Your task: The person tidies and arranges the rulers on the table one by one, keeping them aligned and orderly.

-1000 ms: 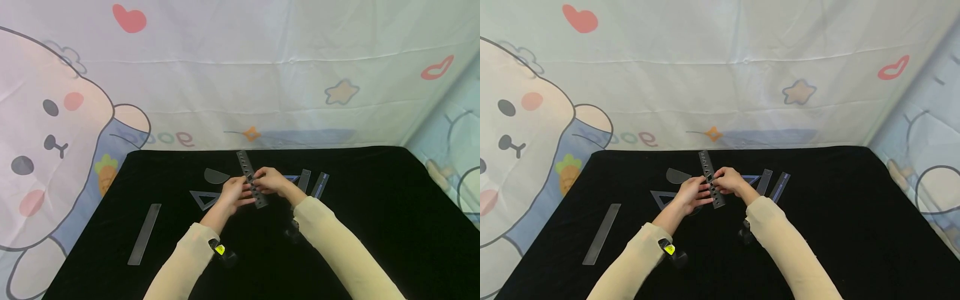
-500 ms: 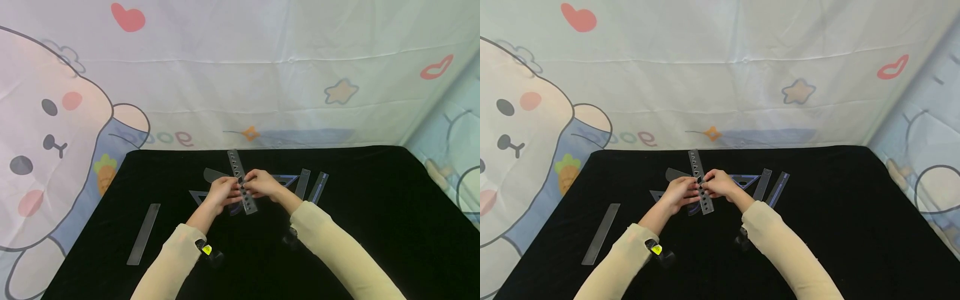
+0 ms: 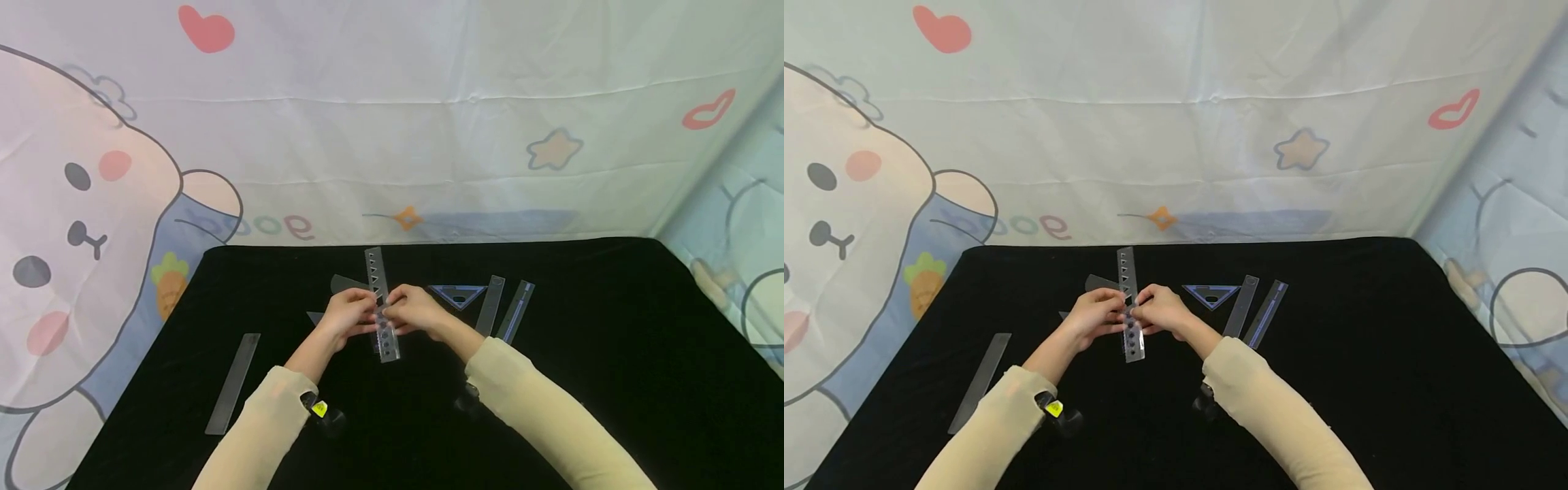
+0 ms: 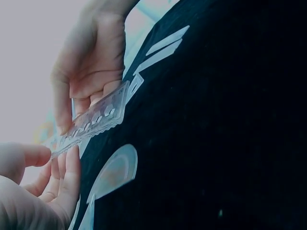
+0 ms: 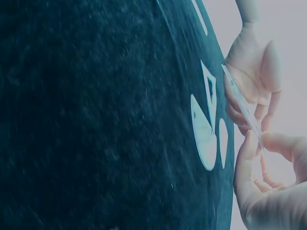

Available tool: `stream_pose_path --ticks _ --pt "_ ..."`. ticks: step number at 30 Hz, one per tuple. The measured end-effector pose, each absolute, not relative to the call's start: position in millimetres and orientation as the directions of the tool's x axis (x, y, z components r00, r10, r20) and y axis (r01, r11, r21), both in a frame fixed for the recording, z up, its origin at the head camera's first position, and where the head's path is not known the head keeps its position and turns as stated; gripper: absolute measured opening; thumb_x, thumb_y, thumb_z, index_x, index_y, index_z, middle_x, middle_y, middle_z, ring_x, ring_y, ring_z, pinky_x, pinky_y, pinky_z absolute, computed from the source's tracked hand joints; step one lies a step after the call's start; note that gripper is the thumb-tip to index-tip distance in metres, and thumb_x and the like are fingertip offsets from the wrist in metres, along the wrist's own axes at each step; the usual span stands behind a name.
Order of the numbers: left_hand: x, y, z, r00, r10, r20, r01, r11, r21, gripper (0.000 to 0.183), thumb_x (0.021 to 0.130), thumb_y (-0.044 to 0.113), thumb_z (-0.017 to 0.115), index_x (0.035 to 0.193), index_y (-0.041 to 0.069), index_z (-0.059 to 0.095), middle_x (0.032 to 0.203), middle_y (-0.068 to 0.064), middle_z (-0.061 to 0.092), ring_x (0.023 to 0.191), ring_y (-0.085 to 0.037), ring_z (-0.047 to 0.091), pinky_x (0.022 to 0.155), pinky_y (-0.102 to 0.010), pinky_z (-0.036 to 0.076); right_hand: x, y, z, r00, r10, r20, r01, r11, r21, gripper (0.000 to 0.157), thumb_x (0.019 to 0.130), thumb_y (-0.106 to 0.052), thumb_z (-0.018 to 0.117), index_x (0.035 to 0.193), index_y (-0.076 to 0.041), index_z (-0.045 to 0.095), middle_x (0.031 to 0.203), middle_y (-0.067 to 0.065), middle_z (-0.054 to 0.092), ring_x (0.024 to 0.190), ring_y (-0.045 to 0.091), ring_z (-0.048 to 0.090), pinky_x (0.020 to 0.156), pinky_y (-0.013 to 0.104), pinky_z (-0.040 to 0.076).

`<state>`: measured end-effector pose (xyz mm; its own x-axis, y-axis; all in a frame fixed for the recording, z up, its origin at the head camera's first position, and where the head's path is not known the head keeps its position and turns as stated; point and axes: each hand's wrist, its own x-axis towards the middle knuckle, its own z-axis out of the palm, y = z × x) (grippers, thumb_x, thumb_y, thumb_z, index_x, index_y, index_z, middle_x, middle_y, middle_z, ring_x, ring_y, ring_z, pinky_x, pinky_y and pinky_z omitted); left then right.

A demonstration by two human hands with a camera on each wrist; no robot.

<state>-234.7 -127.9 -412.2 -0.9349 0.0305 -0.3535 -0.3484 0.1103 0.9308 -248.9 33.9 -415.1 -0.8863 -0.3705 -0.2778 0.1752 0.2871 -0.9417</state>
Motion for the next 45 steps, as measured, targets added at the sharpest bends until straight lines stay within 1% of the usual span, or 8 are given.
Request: stream_pose_path --ticks 3,9,16,22,27,33,41,45 --pt "-233 -135 -411 -0.931 0.041 -0.362 -0.353 0.140 0.925 0.026 0.092 0.017 0.053 0.116 0.007 0.054 0.106 -0.013 0.053 0.080 -0.017 0.058 0.073 -0.030 0.057 -245 28 -415 -0.883 -0.383 -0.271 0.170 0.276 -0.946 0.026 0.084 -0.007 0.061 0.106 -0.003 0.048 0.091 0.013 0.063 0.069 0.017 0.062 0.063 0.031 0.058" --pt "-230 -149 -412 -0.926 0.065 -0.372 -0.357 0.169 0.919 0.024 0.092 0.018 0.053 0.114 0.008 0.053 0.101 -0.012 0.054 0.079 -0.017 0.058 0.072 -0.030 0.057 -237 17 -416 -0.875 -0.408 -0.261 0.162 0.260 -0.952 0.026 0.086 -0.007 0.059 0.108 -0.002 0.047 0.093 0.013 0.062 0.071 0.016 0.062 0.064 0.031 0.058" --pt "-223 -165 -410 -0.928 0.085 -0.364 -0.342 0.197 0.919 0.026 0.093 0.016 0.052 0.116 0.005 0.051 0.099 -0.010 0.055 0.079 -0.016 0.057 0.071 -0.029 0.057 -231 2 -420 -0.869 -0.425 -0.252 0.170 0.223 -0.960 0.023 0.089 -0.009 0.056 0.109 -0.002 0.046 0.090 0.011 0.061 0.066 0.014 0.061 0.064 0.030 0.058" --pt "-216 -175 -408 -0.922 0.097 -0.376 -0.352 0.202 0.914 0.026 0.092 0.014 0.052 0.115 0.005 0.050 0.092 -0.007 0.057 0.075 -0.014 0.057 0.069 -0.028 0.057 -229 -8 -420 -0.869 -0.432 -0.241 0.179 0.180 -0.967 0.023 0.090 -0.008 0.054 0.110 -0.001 0.045 0.087 0.010 0.059 0.064 0.013 0.061 0.064 0.031 0.058" --pt "-210 -180 -408 -0.920 0.128 -0.369 -0.334 0.232 0.913 0.024 0.092 0.014 0.052 0.114 0.005 0.050 0.093 -0.008 0.056 0.075 -0.015 0.057 0.068 -0.028 0.056 -231 -12 -418 -0.888 -0.409 -0.211 0.168 0.138 -0.976 0.024 0.090 -0.008 0.054 0.111 -0.001 0.045 0.088 0.011 0.059 0.065 0.014 0.062 0.063 0.032 0.058" --pt "-201 -185 -409 -0.915 0.156 -0.371 -0.323 0.264 0.909 0.023 0.092 0.015 0.052 0.113 0.005 0.050 0.093 -0.008 0.056 0.076 -0.016 0.057 0.066 -0.029 0.057 -233 -15 -414 -0.918 -0.350 -0.186 0.164 0.093 -0.982 0.027 0.088 -0.005 0.055 0.113 0.000 0.046 0.090 0.011 0.058 0.066 0.015 0.061 0.063 0.032 0.058" --pt "-192 -193 -407 -0.912 0.130 -0.389 -0.337 0.303 0.892 0.022 0.092 0.015 0.053 0.111 0.004 0.051 0.093 -0.008 0.056 0.077 -0.017 0.057 0.066 -0.031 0.057 -229 -24 -416 -0.923 -0.338 -0.185 0.173 0.065 -0.983 0.028 0.087 -0.001 0.053 0.115 0.002 0.046 0.092 0.013 0.058 0.067 0.015 0.061 0.063 0.032 0.058" --pt "-187 -198 -406 -0.909 0.109 -0.402 -0.350 0.321 0.880 0.023 0.092 0.016 0.053 0.112 0.004 0.052 0.094 -0.009 0.056 0.078 -0.017 0.057 0.067 -0.030 0.057 -226 -30 -419 -0.921 -0.335 -0.197 0.180 0.083 -0.980 0.026 0.087 -0.002 0.054 0.112 -0.001 0.047 0.091 0.011 0.057 0.068 0.015 0.061 0.063 0.030 0.058"
